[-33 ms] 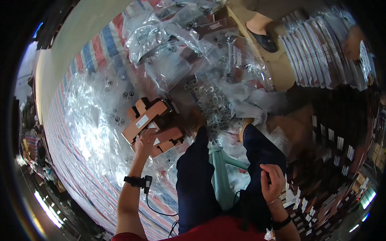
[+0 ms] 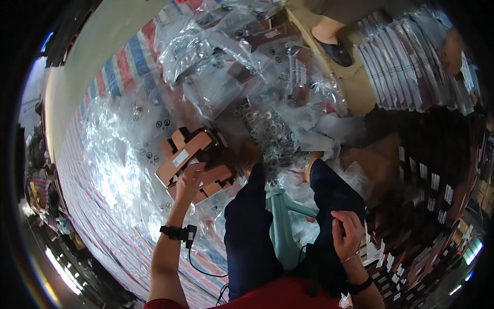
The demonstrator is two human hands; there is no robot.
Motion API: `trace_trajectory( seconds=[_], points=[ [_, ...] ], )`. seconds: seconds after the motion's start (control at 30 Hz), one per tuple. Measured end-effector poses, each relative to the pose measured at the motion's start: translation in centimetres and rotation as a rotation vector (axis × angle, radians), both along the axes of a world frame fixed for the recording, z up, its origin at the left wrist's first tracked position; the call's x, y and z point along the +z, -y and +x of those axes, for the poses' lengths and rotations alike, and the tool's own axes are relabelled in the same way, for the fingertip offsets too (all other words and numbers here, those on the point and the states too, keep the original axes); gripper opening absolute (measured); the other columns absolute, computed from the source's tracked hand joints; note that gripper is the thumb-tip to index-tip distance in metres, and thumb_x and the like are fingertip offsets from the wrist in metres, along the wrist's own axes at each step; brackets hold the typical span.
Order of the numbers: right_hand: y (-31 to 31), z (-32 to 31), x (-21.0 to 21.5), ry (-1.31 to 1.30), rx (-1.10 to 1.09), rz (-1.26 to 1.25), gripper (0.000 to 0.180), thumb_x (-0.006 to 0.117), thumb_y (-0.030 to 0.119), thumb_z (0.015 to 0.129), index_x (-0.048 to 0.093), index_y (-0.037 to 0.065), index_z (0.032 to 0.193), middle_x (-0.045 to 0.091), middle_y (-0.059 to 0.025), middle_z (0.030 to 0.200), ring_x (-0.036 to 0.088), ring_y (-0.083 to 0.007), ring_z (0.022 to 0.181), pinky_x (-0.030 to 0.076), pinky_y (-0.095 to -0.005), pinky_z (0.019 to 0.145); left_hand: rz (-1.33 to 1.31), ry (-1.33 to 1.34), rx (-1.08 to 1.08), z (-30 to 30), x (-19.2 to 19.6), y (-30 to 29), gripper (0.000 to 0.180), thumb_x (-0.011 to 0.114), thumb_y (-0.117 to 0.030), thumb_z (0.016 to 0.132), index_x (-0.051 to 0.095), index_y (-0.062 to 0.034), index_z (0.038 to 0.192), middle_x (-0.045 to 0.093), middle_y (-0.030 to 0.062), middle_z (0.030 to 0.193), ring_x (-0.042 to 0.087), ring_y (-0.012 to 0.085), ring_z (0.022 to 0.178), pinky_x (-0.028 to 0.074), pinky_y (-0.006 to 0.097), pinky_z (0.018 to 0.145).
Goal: Packing wooden furniture legs into plastic bags and organizing them for shipment.
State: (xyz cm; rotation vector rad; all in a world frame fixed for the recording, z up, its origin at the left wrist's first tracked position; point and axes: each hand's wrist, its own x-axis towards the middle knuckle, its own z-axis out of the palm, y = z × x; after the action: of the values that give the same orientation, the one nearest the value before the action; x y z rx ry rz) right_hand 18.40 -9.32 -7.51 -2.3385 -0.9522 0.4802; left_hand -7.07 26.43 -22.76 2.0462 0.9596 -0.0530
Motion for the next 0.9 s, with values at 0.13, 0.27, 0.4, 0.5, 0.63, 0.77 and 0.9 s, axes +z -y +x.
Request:
trace_trajectory(
  seconds=[0.13, 0.27, 0.4, 0.5, 0.63, 0.77, 0.9],
  points=[
    [-0.5, 2.0, -0.1, -0.388, -0.132, -0.010, 0.016, 0.061, 0.000, 0.083, 0.064, 0.002, 0.098, 0.065, -0.0087, 0.089, 0.062, -0.0140, 0.071, 0.045, -0.0223, 0.055, -0.247, 0.004, -0.118, 8.5, 0.9, 1.4, 0.036, 0.062, -0.010, 0.081, 0.060, -0.0102, 0.117, 0.064, 0.0105, 0.104, 0.065, 0.0248, 0.092, 0.052, 0.034, 0.078],
    [-3.2, 10.0, -6.5, -0.709, -0.187, 0.097, 0.024, 0.060, 0.013, 0.091, 0.060, 0.002, 0.112, 0.066, -0.0033, 0.091, 0.062, -0.0095, 0.075, 0.048, -0.0218, 0.064, -0.040, 0.131, -0.476, 14.3, 6.0, 4.2, 0.041, 0.065, -0.011, 0.081, 0.058, -0.0107, 0.122, 0.063, 0.0126, 0.109, 0.062, 0.0296, 0.097, 0.050, 0.038, 0.083],
    [-5.2, 19.5, -21.5, -0.926, -0.162, -0.005, 0.032, 0.062, 0.014, 0.088, 0.057, 0.003, 0.117, 0.063, -0.0001, 0.089, 0.060, -0.0082, 0.077, 0.048, -0.0234, 0.066, -0.150, 0.157, -0.696, 14.5, 10.4, 7.7, 0.040, 0.066, -0.015, 0.082, 0.059, -0.0117, 0.121, 0.064, 0.0113, 0.109, 0.061, 0.0301, 0.099, 0.050, 0.038, 0.082],
    [-10.3, 21.6, -31.0, -1.010, -0.225, -0.025, 0.039, 0.067, 0.018, 0.084, 0.057, 0.003, 0.119, 0.064, -0.0030, 0.091, 0.061, -0.0100, 0.075, 0.050, -0.0258, 0.061, -0.272, 0.136, -0.590, 12.5, 12.0, 9.2, 0.036, 0.067, -0.014, 0.081, 0.062, -0.0104, 0.116, 0.066, 0.0099, 0.103, 0.063, 0.0279, 0.092, 0.052, 0.037, 0.076],
    [-16.5, 18.4, -40.1, -0.758, -0.319, -0.080, 0.070, 0.079, 0.038, 0.071, 0.051, 0.000, 0.123, 0.061, -0.0166, 0.115, 0.064, -0.0245, 0.094, 0.053, -0.0373, 0.073, -0.103, 0.006, -0.385, 11.0, 11.4, 10.2, 0.028, 0.066, -0.004, 0.077, 0.067, -0.0074, 0.104, 0.067, 0.0089, 0.088, 0.065, 0.0250, 0.076, 0.052, 0.035, 0.065],
    [-18.4, 19.3, -45.0, -0.472, -0.367, -0.315, 0.100, 0.082, 0.053, 0.059, 0.038, -0.001, 0.132, 0.052, -0.0231, 0.124, 0.056, -0.0354, 0.111, 0.050, -0.0456, 0.085, -0.077, 0.033, -0.344, 12.0, 11.4, 10.0, 0.024, 0.066, 0.000, 0.073, 0.070, -0.0053, 0.096, 0.065, 0.0074, 0.081, 0.063, 0.0222, 0.068, 0.052, 0.032, 0.060],
    [-25.2, 15.8, -38.3, -0.343, -0.565, -0.553, 0.103, 0.084, 0.046, 0.057, 0.033, 0.000, 0.132, 0.055, -0.0210, 0.122, 0.057, -0.0367, 0.109, 0.050, -0.0438, 0.085, -0.015, -0.028, -0.282, 11.1, 12.2, 10.2, 0.026, 0.065, 0.001, 0.072, 0.070, -0.0063, 0.096, 0.065, 0.0058, 0.080, 0.062, 0.0208, 0.068, 0.051, 0.030, 0.059]
  ],
)
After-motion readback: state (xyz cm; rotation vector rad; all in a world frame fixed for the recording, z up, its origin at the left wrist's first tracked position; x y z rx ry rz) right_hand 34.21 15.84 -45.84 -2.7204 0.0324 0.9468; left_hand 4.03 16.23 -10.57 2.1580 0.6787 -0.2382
